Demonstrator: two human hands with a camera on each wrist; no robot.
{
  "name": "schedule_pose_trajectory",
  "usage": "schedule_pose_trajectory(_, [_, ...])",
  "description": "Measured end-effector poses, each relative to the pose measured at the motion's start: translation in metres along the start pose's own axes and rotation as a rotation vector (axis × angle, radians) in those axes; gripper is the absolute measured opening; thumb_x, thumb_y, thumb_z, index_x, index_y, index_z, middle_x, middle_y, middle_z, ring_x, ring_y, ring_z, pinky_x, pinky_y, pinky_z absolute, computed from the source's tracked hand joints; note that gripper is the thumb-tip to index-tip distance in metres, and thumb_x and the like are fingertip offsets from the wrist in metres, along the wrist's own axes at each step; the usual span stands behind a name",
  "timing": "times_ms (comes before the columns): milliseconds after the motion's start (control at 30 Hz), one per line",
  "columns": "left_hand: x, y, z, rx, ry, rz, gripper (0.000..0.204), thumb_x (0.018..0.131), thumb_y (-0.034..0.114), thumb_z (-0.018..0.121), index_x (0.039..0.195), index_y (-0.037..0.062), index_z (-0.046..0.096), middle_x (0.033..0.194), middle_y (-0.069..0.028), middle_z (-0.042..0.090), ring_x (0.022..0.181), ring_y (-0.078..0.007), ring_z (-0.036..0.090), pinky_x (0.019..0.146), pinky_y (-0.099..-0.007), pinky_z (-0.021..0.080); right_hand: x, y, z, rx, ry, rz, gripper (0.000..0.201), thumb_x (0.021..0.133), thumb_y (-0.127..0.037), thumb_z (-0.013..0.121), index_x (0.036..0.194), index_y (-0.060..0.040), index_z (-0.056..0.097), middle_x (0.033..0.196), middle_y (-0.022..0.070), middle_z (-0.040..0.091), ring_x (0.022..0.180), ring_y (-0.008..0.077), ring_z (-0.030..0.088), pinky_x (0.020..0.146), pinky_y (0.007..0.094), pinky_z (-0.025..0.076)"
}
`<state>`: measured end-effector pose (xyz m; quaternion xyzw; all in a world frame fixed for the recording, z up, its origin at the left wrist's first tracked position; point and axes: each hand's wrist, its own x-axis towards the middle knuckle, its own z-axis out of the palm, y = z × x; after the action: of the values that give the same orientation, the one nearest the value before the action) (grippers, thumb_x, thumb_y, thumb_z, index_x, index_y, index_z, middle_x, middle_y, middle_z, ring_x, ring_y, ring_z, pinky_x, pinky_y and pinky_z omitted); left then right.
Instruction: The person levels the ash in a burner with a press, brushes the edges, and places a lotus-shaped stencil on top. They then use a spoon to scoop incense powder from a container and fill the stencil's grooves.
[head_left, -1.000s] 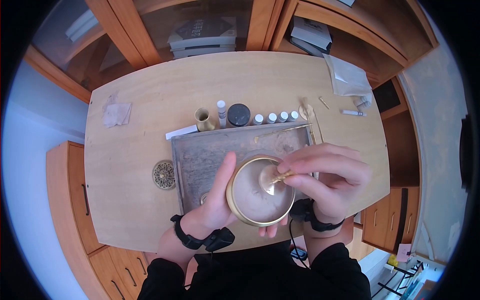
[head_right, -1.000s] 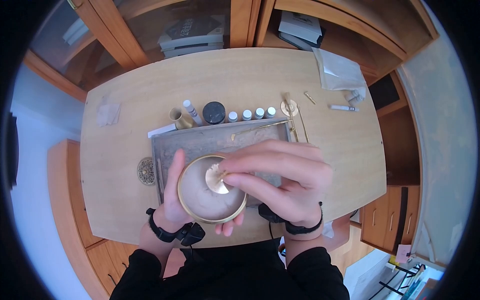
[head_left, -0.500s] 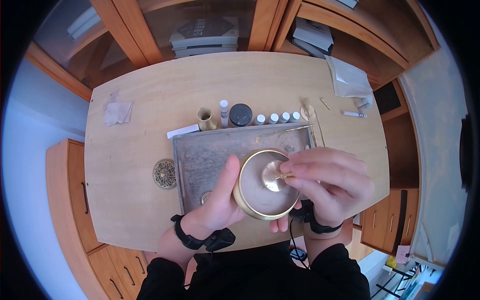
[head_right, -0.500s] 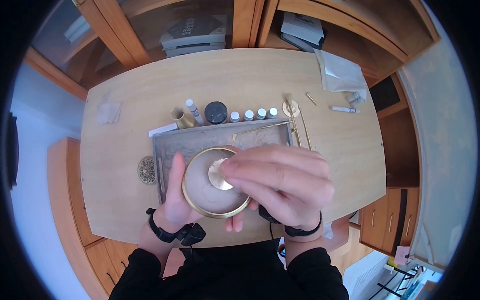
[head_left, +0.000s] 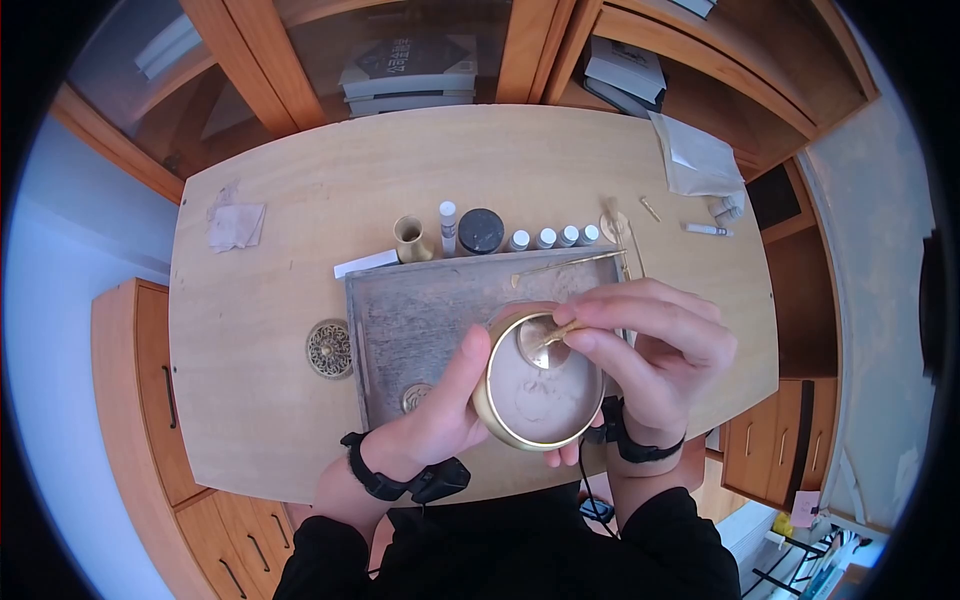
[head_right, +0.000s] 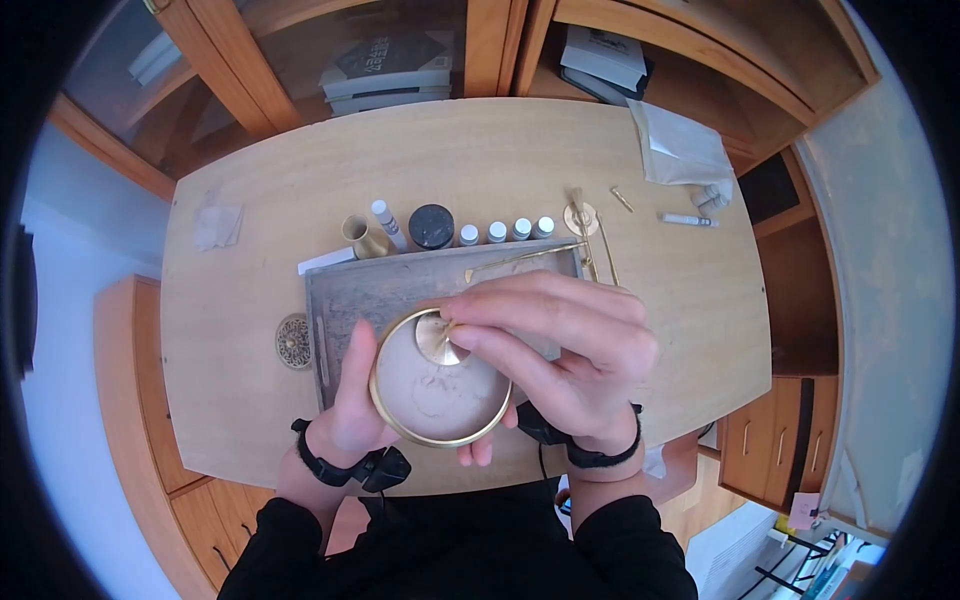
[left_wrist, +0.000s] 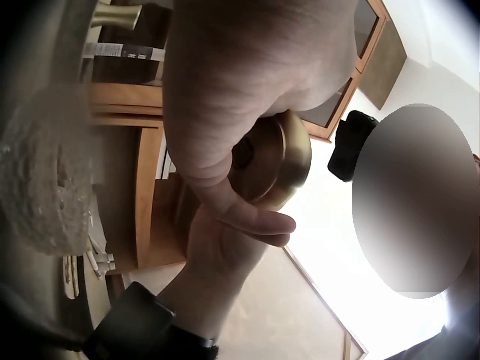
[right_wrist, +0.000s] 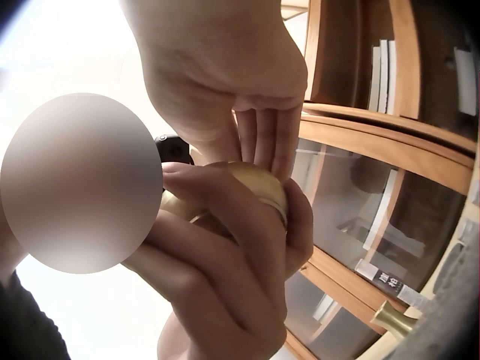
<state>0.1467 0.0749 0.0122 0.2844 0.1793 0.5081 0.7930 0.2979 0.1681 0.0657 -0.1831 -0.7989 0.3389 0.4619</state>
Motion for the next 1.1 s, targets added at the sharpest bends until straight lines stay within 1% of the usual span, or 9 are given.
schedule_pose_trajectory(167, [0.002,-0.001,-0.006,-0.112,-0.126,0.068,0.081,0.092,0.072,0.019,0.143,0.0093,0.024,0.115,-0.0271,0.057,0.085,-0.0305,0.068,0.07,-0.0373,0.057,-0.007,-0.005,-0.004,0.11,0.058,0.053,0.013,0.072,0.002,0.075,0.085,0.0019,0.073,0.079,0.0142,0.071,0.069,0.0229,0.07,0.061,0.0273,0.054])
schedule_pose_trajectory(367, [0.001,0.003,-0.004,-0.138,-0.124,0.048,0.08,0.093,0.071,0.021,0.145,0.0096,0.023,0.121,-0.0264,0.055,0.089,-0.0327,0.067,0.072,-0.0382,0.057,-0.008,-0.008,-0.007,0.092,0.115,-0.117,0.016,0.073,-0.005,0.077,0.089,-0.0018,0.074,0.083,0.0134,0.072,0.07,0.0216,0.07,0.064,0.0305,0.057])
schedule_pose_trajectory(433, [0.0,0.004,-0.001,-0.127,-0.049,0.052,0.078,0.095,0.069,0.02,0.146,0.0092,0.024,0.129,-0.0213,0.052,0.092,-0.0338,0.066,0.073,-0.0397,0.056,-0.005,-0.004,-0.004,0.007,0.053,-0.357,0.021,0.073,-0.013,0.078,0.091,-0.0037,0.074,0.086,0.011,0.072,0.075,0.0216,0.07,0.071,0.0341,0.059])
schedule_pose_trajectory(633, [-0.002,0.006,-0.002,-0.068,0.031,0.029,0.074,0.098,0.064,0.016,0.147,0.0087,0.025,0.136,-0.0152,0.047,0.096,-0.0319,0.065,0.076,-0.0419,0.057,-0.002,-0.009,0.0,-0.173,-0.02,-0.426,0.026,0.068,-0.029,0.083,0.077,-0.01,0.068,0.076,0.0046,0.07,0.071,0.0187,0.07,0.071,0.0338,0.06])
schedule_pose_trajectory(867, [0.005,-0.003,-0.009,-0.104,0.047,0.145,0.07,0.099,0.061,0.019,0.147,0.0113,0.021,0.135,-0.0165,0.047,0.097,-0.0331,0.065,0.067,-0.0406,0.06,-0.001,-0.008,-0.003,-0.148,-0.101,-0.41,0.022,0.068,-0.021,0.084,0.076,-0.008,0.068,0.078,0.008,0.071,0.071,0.0209,0.07,0.07,0.0333,0.059])
schedule_pose_trajectory(933, [0.007,-0.011,-0.018,-0.356,-0.201,0.293,0.083,0.093,0.07,0.016,0.146,0.0057,0.021,0.135,-0.0169,0.048,0.103,-0.0346,0.063,0.062,-0.0418,0.061,-0.004,-0.006,-0.001,-0.02,0.018,-0.262,0.017,0.067,-0.009,0.082,0.077,-0.0053,0.068,0.076,0.011,0.07,0.069,0.0223,0.07,0.068,0.0336,0.059])
schedule_pose_trajectory(967, [0.005,-0.011,-0.018,-0.355,-0.202,0.293,0.083,0.093,0.07,0.016,0.146,0.0057,0.021,0.135,-0.0169,0.048,0.103,-0.0346,0.063,0.062,-0.0418,0.061,-0.006,-0.005,-0.001,-0.02,0.019,-0.263,0.017,0.067,-0.009,0.082,0.077,-0.0053,0.068,0.076,0.011,0.07,0.069,0.0223,0.07,0.068,0.0336,0.059])
schedule_pose_trajectory(1067, [0.001,0.001,-0.007,-0.303,-0.116,0.243,0.088,0.09,0.073,0.033,0.144,0.0044,0.021,0.133,-0.0188,0.048,0.089,-0.0403,0.067,0.066,-0.0424,0.061,-0.008,-0.004,-0.002,0.052,0.08,-0.11,0.016,0.072,-0.007,0.077,0.087,-0.0032,0.073,0.082,0.0113,0.072,0.073,0.0226,0.071,0.068,0.0306,0.059])
schedule_pose_trajectory(1100, [0.0,0.007,0.003,-0.157,0.02,0.213,0.087,0.087,0.061,0.05,0.145,0.0042,0.02,0.133,-0.0193,0.048,0.084,-0.0399,0.068,0.066,-0.0421,0.061,-0.007,-0.004,-0.002,0.057,0.089,-0.106,0.016,0.072,-0.005,0.077,0.087,-0.0028,0.073,0.081,0.012,0.072,0.073,0.0228,0.071,0.067,0.0298,0.058])
